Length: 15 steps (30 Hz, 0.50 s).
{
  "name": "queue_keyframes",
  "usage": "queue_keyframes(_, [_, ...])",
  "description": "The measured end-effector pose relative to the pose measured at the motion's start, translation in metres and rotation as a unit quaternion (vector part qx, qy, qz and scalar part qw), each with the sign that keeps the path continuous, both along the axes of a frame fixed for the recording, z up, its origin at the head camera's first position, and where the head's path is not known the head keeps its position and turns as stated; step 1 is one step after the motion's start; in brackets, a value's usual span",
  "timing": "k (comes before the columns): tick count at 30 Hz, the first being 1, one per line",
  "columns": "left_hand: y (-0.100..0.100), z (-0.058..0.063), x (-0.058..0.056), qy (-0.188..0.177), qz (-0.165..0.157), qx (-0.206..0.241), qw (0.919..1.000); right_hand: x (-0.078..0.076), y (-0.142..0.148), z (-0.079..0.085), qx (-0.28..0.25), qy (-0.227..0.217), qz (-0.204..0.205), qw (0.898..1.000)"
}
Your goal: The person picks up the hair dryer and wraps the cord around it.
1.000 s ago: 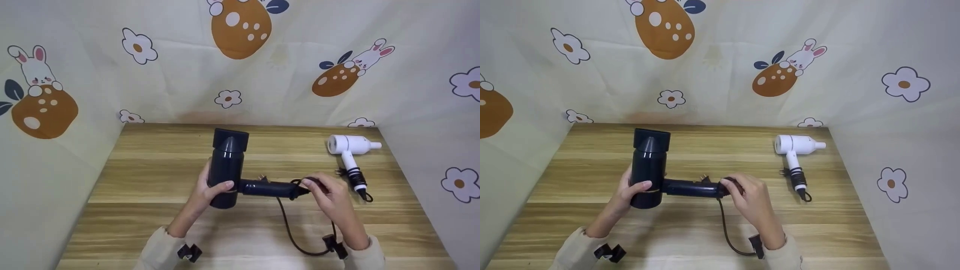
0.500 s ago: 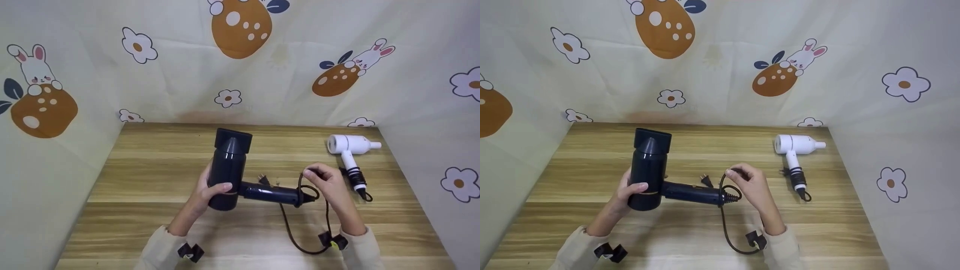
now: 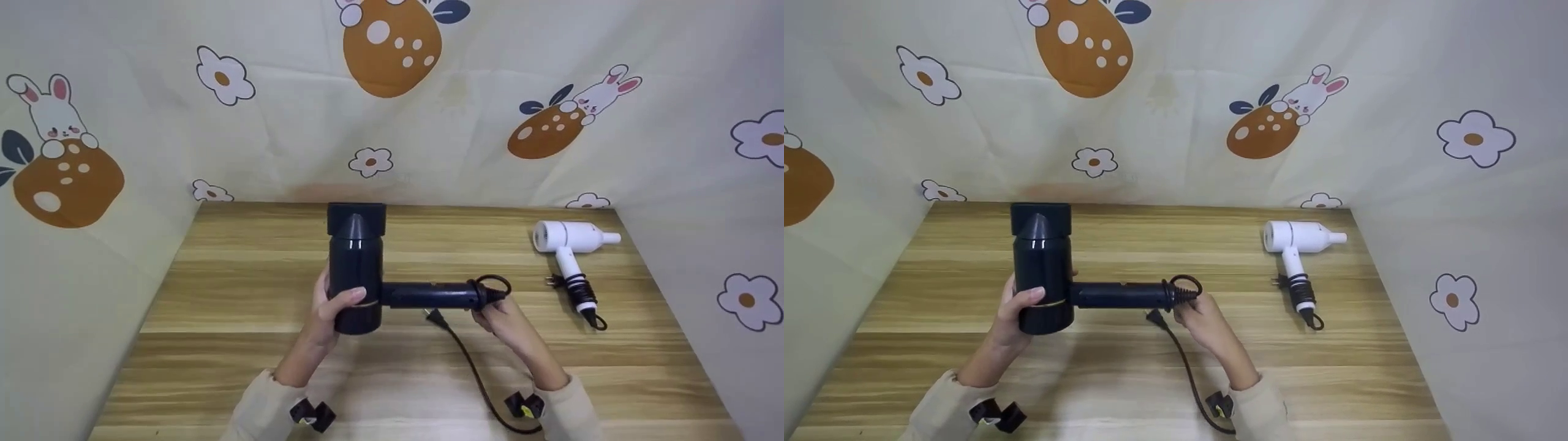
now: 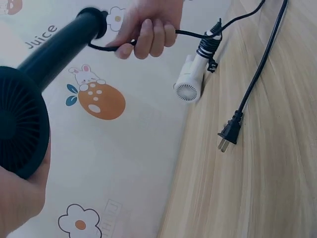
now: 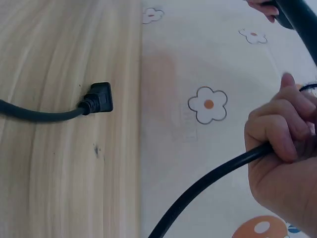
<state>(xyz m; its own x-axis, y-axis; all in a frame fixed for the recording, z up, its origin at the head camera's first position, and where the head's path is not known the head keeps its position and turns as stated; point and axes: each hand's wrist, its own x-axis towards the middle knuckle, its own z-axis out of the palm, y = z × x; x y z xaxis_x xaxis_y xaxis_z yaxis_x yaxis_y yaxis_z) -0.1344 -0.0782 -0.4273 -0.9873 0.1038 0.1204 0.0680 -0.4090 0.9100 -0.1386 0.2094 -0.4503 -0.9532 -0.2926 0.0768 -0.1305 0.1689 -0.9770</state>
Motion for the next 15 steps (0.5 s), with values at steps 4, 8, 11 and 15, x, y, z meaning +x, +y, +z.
queue_keyframes(4, [0.003,0.001,-0.001,-0.010,0.044,0.020,0.9988,0.005,-0.012,0.001,0.062,0.009,-0.039,0.997])
queue_keyframes(8, [0.008,0.001,-0.001,-0.028,0.080,0.034,0.9958,0.012,-0.022,0.002,0.123,0.094,-0.061,0.986])
queue_keyframes(11, [0.011,0.002,-0.003,-0.052,0.100,0.041,0.9928,0.016,-0.027,0.003,0.163,0.159,-0.065,0.972])
queue_keyframes(15, [0.013,0.001,-0.006,-0.088,0.116,0.045,0.9883,0.020,-0.029,0.004,0.195,0.242,-0.056,0.949])
